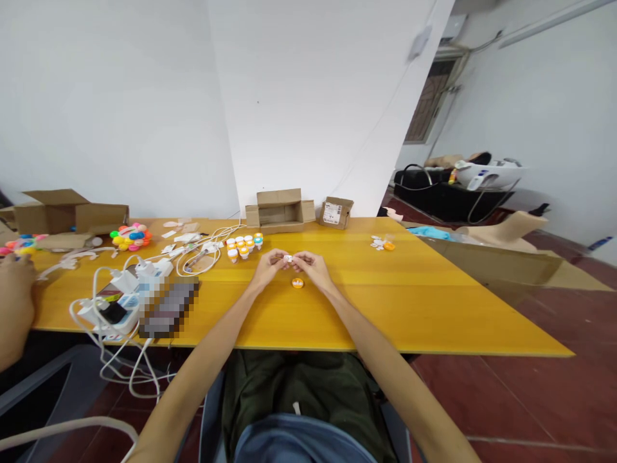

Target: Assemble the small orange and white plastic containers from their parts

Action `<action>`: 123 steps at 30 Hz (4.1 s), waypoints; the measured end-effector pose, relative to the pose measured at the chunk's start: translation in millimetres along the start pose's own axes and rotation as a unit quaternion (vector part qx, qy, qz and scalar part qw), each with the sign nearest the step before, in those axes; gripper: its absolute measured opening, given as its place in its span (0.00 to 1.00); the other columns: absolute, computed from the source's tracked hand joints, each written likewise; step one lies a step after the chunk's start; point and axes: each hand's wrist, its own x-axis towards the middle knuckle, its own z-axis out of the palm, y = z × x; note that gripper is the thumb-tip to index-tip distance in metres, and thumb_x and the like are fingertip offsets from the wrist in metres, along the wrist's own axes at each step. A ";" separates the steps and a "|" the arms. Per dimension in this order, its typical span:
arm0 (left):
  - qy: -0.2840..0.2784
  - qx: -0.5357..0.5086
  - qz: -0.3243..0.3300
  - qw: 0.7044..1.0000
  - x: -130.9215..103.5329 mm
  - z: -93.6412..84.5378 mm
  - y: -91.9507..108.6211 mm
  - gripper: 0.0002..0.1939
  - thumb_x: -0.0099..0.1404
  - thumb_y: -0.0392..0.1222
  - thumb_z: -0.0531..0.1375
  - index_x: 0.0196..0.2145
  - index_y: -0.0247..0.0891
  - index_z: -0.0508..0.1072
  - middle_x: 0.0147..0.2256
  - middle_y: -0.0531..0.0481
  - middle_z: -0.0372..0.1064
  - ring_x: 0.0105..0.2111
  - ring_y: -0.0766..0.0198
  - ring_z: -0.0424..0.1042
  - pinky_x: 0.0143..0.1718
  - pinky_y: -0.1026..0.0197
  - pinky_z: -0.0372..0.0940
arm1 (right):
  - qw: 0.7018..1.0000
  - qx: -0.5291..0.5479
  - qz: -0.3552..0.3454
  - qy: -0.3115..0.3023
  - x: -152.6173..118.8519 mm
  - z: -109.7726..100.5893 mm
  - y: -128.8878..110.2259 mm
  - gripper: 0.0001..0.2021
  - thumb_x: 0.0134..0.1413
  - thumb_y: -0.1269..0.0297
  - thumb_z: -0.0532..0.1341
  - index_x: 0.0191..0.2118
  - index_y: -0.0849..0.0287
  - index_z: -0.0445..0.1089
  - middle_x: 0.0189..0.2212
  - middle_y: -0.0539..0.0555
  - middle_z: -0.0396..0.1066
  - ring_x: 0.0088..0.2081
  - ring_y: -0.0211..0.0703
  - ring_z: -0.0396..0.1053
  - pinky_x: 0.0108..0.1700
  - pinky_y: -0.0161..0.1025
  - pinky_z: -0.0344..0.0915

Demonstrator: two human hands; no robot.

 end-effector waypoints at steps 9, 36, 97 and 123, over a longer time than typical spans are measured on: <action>-0.003 -0.003 -0.003 1.000 0.7 0.6 -1.5 0.18 0.52 0.54 0.70 0.34 0.37 0.77 0.31 0.48 0.78 0.31 0.60 0.76 0.37 0.57 0.71 | 1.000 0.010 0.021 -0.004 0.6 -2.0 1.0 0.17 0.37 0.48 0.72 0.27 0.56 0.76 0.25 0.52 0.77 0.28 0.42 0.73 0.33 0.40 0.71; -0.005 -0.026 -0.026 0.999 -2.6 5.5 0.8 0.23 0.46 0.58 0.73 0.26 0.36 0.72 0.23 0.53 0.74 0.24 0.65 0.72 0.32 0.60 0.69 | 0.993 -0.084 -0.072 -0.049 -4.4 2.6 5.4 0.09 0.48 0.57 0.68 0.34 0.55 0.77 0.31 0.53 0.80 0.34 0.47 0.78 0.42 0.44 0.75; -0.114 0.151 0.045 0.981 -11.1 12.5 -5.9 0.18 0.50 0.50 0.72 0.35 0.38 0.75 0.35 0.49 0.74 0.37 0.59 0.72 0.42 0.58 0.68 | 0.992 -0.092 -0.052 0.063 7.8 -12.0 7.3 0.12 0.45 0.54 0.67 0.34 0.55 0.75 0.33 0.54 0.79 0.36 0.48 0.77 0.44 0.45 0.74; -0.107 0.137 0.033 0.984 -9.0 10.8 -13.3 0.14 0.50 0.33 0.67 0.35 0.39 0.71 0.35 0.51 0.71 0.37 0.61 0.71 0.45 0.58 0.66 | 0.992 -0.103 -0.052 0.060 10.7 -13.9 14.3 0.15 0.44 0.49 0.68 0.31 0.56 0.72 0.30 0.52 0.77 0.33 0.44 0.74 0.38 0.41 0.73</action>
